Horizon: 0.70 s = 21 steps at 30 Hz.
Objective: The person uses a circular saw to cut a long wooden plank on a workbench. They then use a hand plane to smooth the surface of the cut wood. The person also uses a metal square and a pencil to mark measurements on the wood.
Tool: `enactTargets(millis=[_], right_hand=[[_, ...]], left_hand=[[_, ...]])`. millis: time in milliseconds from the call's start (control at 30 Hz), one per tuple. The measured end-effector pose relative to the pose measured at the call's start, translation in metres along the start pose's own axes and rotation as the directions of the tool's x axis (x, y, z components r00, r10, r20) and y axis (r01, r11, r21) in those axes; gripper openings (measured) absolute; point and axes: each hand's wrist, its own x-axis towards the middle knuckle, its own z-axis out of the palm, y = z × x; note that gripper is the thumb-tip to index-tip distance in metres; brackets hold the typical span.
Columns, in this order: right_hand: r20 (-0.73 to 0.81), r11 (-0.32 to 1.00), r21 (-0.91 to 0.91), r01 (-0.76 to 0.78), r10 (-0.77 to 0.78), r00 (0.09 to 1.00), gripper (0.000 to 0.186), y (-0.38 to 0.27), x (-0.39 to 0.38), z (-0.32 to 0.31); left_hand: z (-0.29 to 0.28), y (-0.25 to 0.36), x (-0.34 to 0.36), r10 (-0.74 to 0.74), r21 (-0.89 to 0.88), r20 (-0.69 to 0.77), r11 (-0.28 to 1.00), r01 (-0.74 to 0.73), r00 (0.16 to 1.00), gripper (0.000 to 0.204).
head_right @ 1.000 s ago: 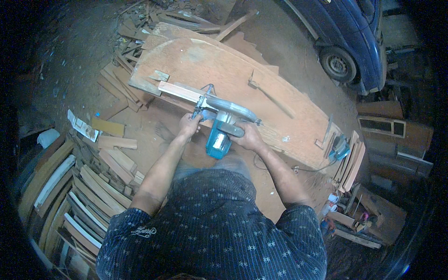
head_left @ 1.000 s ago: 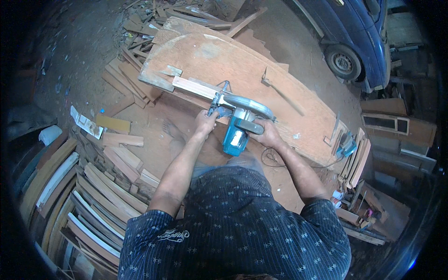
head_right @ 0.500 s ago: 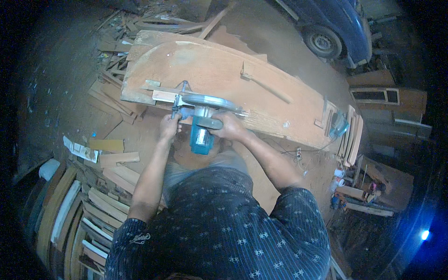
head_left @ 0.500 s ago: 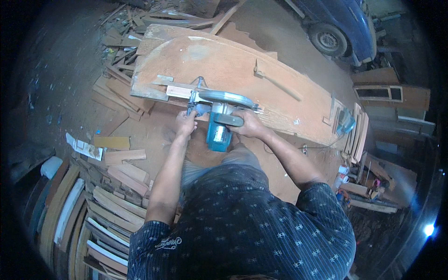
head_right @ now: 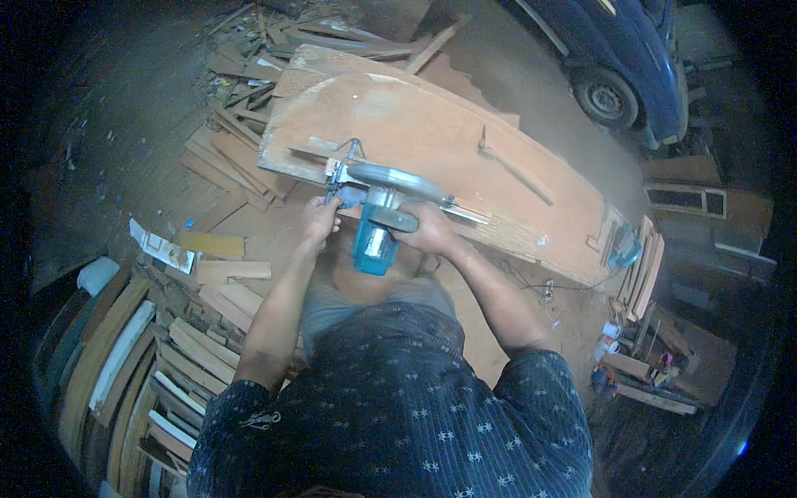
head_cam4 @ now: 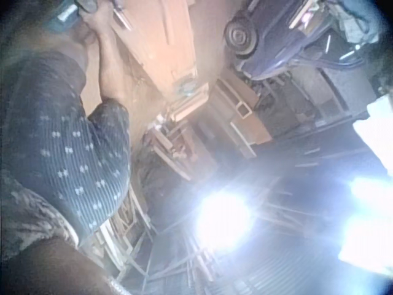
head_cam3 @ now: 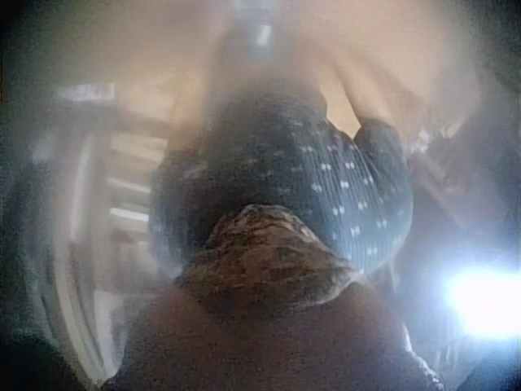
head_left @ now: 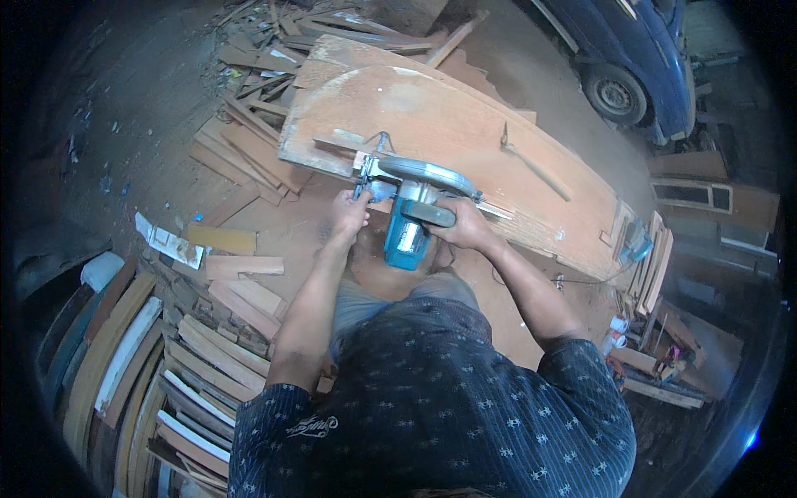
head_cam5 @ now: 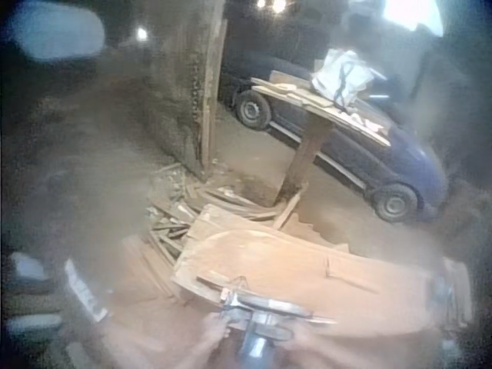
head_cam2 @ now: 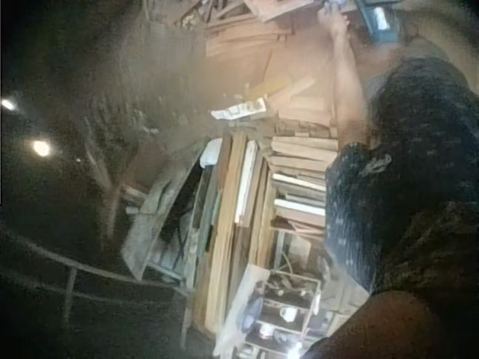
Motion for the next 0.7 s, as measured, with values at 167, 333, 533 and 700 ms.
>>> enactTargets(millis=[167, 333, 533, 700], right_hand=[[0.032, 1.0, 0.002, -0.009, 0.009, 0.999, 0.026, -0.015, 0.019, 0.01], [0.041, 0.998, -0.025, 0.059, -0.058, 0.997, 0.029, -0.029, 0.037, 0.024], [0.086, 0.999, 0.03, 0.029, -0.032, 0.996, 0.031, -0.053, 0.057, 0.031], [0.126, 0.996, -0.075, 0.04, -0.03, 0.992, 0.035, -0.072, 0.089, 0.049]], left_hand=[[-0.024, 0.005, 0.009, 0.018, -0.011, 0.008, 1.0, -0.018, 1.0, 0.035], [-0.052, 0.009, 0.025, 0.021, 0.027, 0.018, 0.999, -0.022, 1.0, 0.039], [-0.077, 0.025, 0.028, 0.033, 0.088, 0.014, 0.996, -0.034, 0.999, 0.039], [-0.112, 0.027, 0.047, 0.012, 0.027, -0.036, 1.0, -0.011, 0.999, 0.042]])
